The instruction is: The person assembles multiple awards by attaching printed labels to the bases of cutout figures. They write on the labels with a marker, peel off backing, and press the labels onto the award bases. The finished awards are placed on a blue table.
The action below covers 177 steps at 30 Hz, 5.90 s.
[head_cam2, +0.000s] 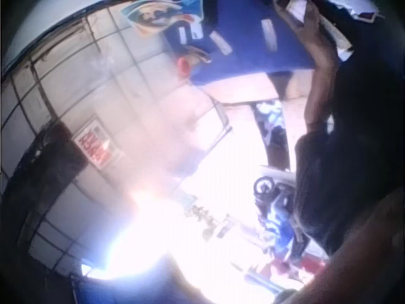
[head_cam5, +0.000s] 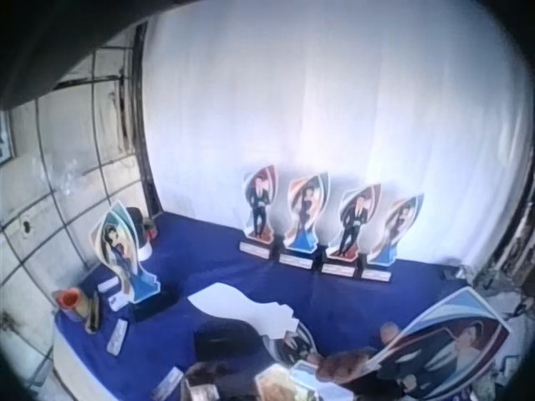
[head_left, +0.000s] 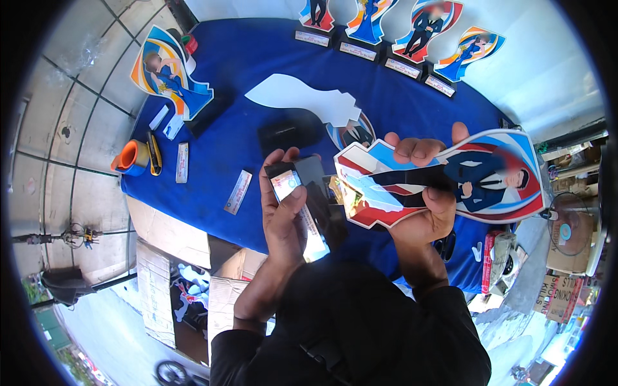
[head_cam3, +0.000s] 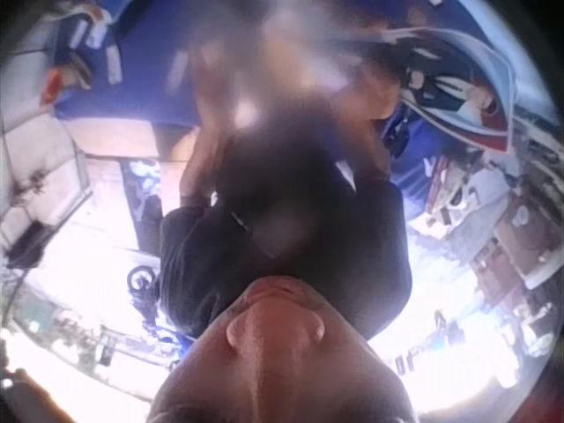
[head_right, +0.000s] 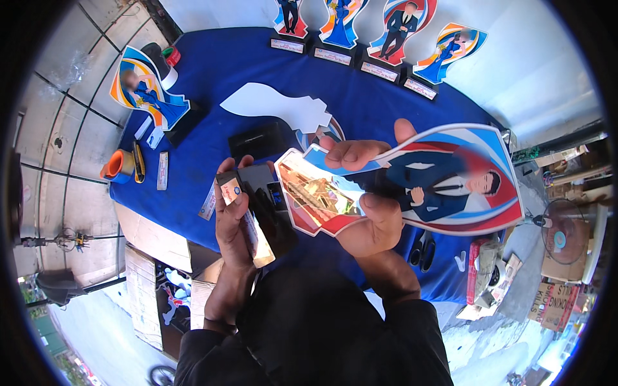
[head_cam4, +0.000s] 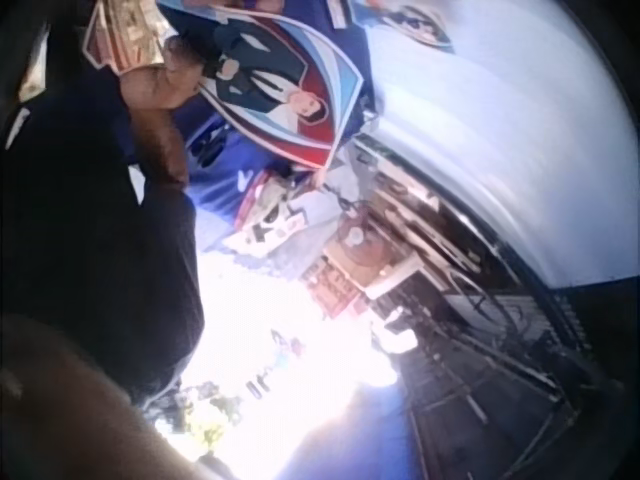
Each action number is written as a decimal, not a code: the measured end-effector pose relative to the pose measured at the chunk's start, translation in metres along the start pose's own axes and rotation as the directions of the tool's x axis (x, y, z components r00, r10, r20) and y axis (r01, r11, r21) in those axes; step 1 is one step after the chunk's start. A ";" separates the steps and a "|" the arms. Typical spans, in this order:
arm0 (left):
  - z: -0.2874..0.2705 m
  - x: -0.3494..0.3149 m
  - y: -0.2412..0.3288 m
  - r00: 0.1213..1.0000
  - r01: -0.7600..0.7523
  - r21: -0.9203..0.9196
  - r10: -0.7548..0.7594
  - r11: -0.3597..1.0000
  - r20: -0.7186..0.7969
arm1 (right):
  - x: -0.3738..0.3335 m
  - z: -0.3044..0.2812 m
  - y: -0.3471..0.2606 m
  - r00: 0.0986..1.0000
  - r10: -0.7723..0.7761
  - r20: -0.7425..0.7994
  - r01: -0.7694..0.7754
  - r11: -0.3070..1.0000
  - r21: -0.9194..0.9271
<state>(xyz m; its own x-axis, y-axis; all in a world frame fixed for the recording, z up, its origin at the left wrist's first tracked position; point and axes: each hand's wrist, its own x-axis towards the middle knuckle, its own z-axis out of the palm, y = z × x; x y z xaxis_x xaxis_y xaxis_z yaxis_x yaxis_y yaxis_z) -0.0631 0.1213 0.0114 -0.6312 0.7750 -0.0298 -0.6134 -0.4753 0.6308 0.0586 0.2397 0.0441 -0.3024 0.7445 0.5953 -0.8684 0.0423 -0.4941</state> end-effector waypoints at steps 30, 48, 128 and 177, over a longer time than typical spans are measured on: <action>0.032 0.022 0.006 0.970 -0.242 0.054 0.243 0.969 -0.011 | 0.027 -0.013 0.041 0.910 0.369 -0.191 -0.364 0.929 0.059; -0.062 0.108 0.028 0.894 -0.212 0.956 0.435 0.204 0.105 | 0.212 -0.082 0.166 0.822 0.554 0.129 -0.122 0.393 -0.912; -0.058 0.130 0.055 0.744 -0.223 0.960 -0.606 0.172 0.281 | 0.024 -0.061 0.116 0.873 0.480 0.081 -0.481 0.877 -0.014; -0.077 0.110 0.052 0.678 -0.655 0.756 -0.429 0.017 0.597 | -0.018 -0.053 0.108 0.857 -0.013 0.514 0.511 0.134 -0.849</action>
<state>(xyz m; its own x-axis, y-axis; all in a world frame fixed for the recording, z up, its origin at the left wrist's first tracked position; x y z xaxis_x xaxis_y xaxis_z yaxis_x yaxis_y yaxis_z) -0.2010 0.1494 -0.0184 0.1188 0.9779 0.1719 0.7613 -0.2009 0.6165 -0.0089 0.2657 -0.0537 -0.4500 0.2950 0.8429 0.0630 0.9520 -0.2995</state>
